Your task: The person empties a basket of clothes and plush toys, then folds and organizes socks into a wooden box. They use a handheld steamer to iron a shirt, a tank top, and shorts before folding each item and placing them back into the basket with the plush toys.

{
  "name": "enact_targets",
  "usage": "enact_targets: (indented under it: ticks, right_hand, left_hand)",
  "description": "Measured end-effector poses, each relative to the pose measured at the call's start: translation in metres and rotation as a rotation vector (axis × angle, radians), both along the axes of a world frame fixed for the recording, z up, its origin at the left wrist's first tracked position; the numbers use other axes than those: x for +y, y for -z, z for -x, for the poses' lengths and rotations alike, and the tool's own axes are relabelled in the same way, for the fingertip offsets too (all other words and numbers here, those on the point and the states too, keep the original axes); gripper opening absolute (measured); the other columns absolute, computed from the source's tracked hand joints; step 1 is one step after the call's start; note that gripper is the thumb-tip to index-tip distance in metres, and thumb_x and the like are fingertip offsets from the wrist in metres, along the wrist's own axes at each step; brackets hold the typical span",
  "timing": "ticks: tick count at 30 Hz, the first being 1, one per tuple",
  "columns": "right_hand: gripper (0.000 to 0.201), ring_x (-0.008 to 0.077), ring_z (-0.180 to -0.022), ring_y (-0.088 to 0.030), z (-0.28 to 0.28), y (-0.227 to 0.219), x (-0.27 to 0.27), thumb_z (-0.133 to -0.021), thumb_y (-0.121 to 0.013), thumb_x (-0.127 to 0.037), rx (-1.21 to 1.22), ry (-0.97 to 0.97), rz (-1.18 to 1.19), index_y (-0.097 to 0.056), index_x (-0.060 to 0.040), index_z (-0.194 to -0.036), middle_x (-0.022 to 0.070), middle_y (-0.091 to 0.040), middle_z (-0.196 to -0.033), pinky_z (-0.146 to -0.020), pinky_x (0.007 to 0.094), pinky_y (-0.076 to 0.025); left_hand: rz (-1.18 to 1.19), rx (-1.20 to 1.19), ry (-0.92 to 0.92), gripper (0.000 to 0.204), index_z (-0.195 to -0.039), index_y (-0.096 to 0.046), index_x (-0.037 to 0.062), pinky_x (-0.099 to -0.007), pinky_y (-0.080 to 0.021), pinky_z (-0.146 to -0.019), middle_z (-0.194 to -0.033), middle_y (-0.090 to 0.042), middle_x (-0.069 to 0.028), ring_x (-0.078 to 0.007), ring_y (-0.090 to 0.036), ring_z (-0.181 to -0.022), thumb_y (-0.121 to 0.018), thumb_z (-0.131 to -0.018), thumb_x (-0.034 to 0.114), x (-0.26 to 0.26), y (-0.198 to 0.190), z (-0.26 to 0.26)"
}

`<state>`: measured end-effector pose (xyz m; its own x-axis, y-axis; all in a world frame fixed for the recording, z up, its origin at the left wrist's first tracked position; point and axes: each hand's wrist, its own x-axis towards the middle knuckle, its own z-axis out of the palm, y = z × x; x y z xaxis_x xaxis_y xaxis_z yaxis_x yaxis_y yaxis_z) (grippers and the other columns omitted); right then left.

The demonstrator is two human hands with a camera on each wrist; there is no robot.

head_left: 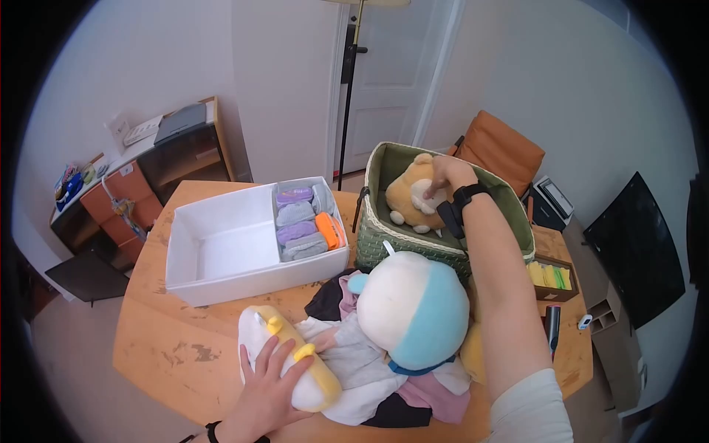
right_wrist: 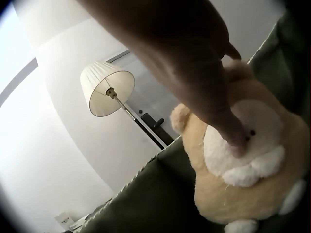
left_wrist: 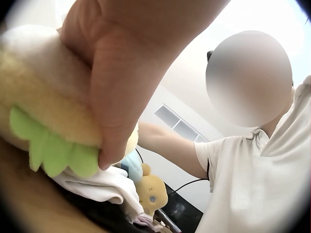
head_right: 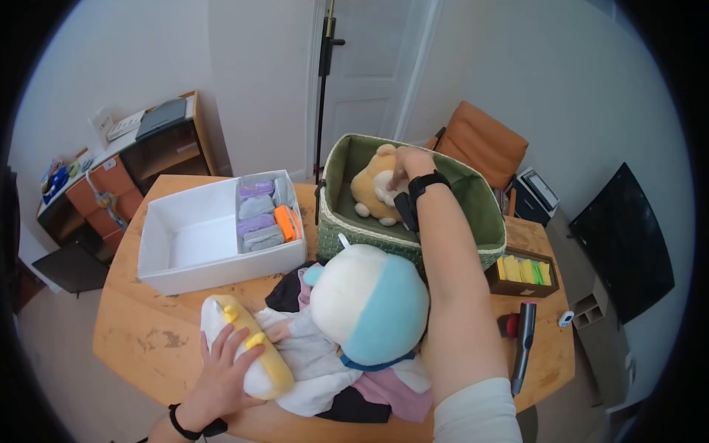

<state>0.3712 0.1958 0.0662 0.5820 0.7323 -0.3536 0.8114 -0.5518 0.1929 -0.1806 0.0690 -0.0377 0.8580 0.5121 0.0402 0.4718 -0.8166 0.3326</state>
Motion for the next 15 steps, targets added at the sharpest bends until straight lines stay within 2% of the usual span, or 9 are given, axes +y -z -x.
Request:
enact_targets:
  ticks: [4,6,7,8,10,11,12,14,15]
  right_hand:
    - [0.068,0.0349,-0.121,-0.061,0.022,0.003,-0.006,-0.061,-0.091,-0.048,0.162,-0.048,-0.026,-0.075,-0.0062,-0.113,0.0216,-0.055,-0.142,-0.097,0.0432,-0.054]
    - [0.073,0.0340,-0.113,-0.066,0.046,0.012,-0.019,-0.059,-0.092,-0.043,-0.122,-0.290,-0.119,-0.072,-0.0039,-0.118,0.0187,-0.063,-0.131,-0.098,0.0439,-0.054]
    - [0.062,0.0377,-0.108,-0.064,0.058,0.012,-0.031,-0.062,-0.089,-0.043,-0.105,-0.408,-0.159,-0.073,-0.0081,-0.110,0.0232,-0.061,-0.122,-0.095,0.0432,-0.055]
    - [0.052,0.0377,-0.114,-0.062,0.064,0.015,-0.034,-0.067,-0.087,-0.032,0.022,-0.473,-0.119,-0.072,-0.0080,-0.110,0.0209,-0.060,-0.125,-0.097,0.0437,-0.053]
    - [0.042,0.0381,-0.115,-0.062,0.073,0.035,-0.047,-0.071,-0.081,-0.019,0.062,-0.545,-0.256,-0.071,-0.0087,-0.111,0.0162,-0.060,-0.129,-0.099,0.0439,-0.052]
    - [0.036,0.0339,-0.119,-0.060,0.093,0.028,-0.059,-0.076,-0.075,-0.011,-0.005,-0.548,-0.258,-0.073,-0.0127,-0.112,0.0097,-0.061,-0.128,-0.099,0.0435,-0.052]
    - [0.036,0.0339,-0.119,-0.060,0.096,0.031,-0.066,-0.076,-0.075,-0.011,-0.006,-0.553,-0.264,-0.073,-0.0127,-0.112,0.0097,-0.061,-0.128,-0.099,0.0435,-0.052]
    - [0.031,0.0312,-0.125,-0.056,0.101,0.030,-0.083,-0.077,-0.075,-0.011,-0.131,-0.742,-0.401,-0.073,-0.0131,-0.107,0.0070,-0.060,-0.130,-0.102,0.0407,-0.050]
    - [0.023,0.0312,-0.134,-0.049,0.103,0.028,-0.091,-0.080,-0.072,-0.010,-0.089,-0.702,-0.397,-0.074,-0.0136,-0.103,0.0051,-0.056,-0.138,-0.107,0.0452,-0.046]
  left_hand:
    - [0.016,0.003,0.010,0.097,-0.140,-0.052,0.0227,-0.0782,-0.015,-0.109,-0.149,-0.041,-0.0107,-0.0390,-0.030,-0.145,-0.092,-0.055,0.047,0.010,0.001,-0.007]
    - [0.023,0.000,0.041,0.097,-0.140,-0.052,0.0224,-0.0778,-0.016,-0.110,-0.148,-0.042,-0.0098,-0.0379,-0.031,-0.145,-0.092,-0.055,0.048,0.018,-0.001,-0.011]
    - [0.016,-0.007,0.067,0.097,-0.140,-0.053,0.0222,-0.0773,-0.016,-0.110,-0.148,-0.043,-0.0090,-0.0367,-0.033,-0.145,-0.091,-0.055,0.050,0.024,-0.002,-0.013]
    - [0.008,-0.012,0.060,0.097,-0.140,-0.053,0.0222,-0.0773,-0.016,-0.110,-0.148,-0.043,-0.0090,-0.0367,-0.033,-0.145,-0.091,-0.055,0.050,0.028,-0.002,-0.015]
    - [0.015,-0.039,0.107,0.097,-0.141,-0.052,0.0220,-0.0766,-0.016,-0.110,-0.146,-0.045,-0.0081,-0.0347,-0.035,-0.144,-0.090,-0.057,0.053,0.036,-0.002,-0.018]
    - [0.009,-0.040,0.100,0.097,-0.141,-0.052,0.0220,-0.0766,-0.016,-0.110,-0.146,-0.045,-0.0081,-0.0347,-0.035,-0.144,-0.090,-0.057,0.053,0.037,-0.003,-0.020]
    - [0.000,-0.057,0.107,0.096,-0.138,-0.054,0.0202,-0.0753,-0.017,-0.111,-0.145,-0.047,-0.0089,-0.0357,-0.036,-0.143,-0.090,-0.057,0.055,0.039,-0.004,-0.021]
    - [-0.022,-0.073,0.114,0.095,-0.136,-0.055,0.0183,-0.0741,-0.018,-0.112,-0.143,-0.048,-0.0098,-0.0366,-0.038,-0.141,-0.090,-0.056,0.056,0.038,-0.005,-0.021]
    - [-0.028,-0.079,0.118,0.095,-0.136,-0.055,0.0182,-0.0738,-0.019,-0.112,-0.142,-0.049,-0.0099,-0.0366,-0.037,-0.142,-0.090,-0.057,0.057,0.036,-0.006,-0.021]
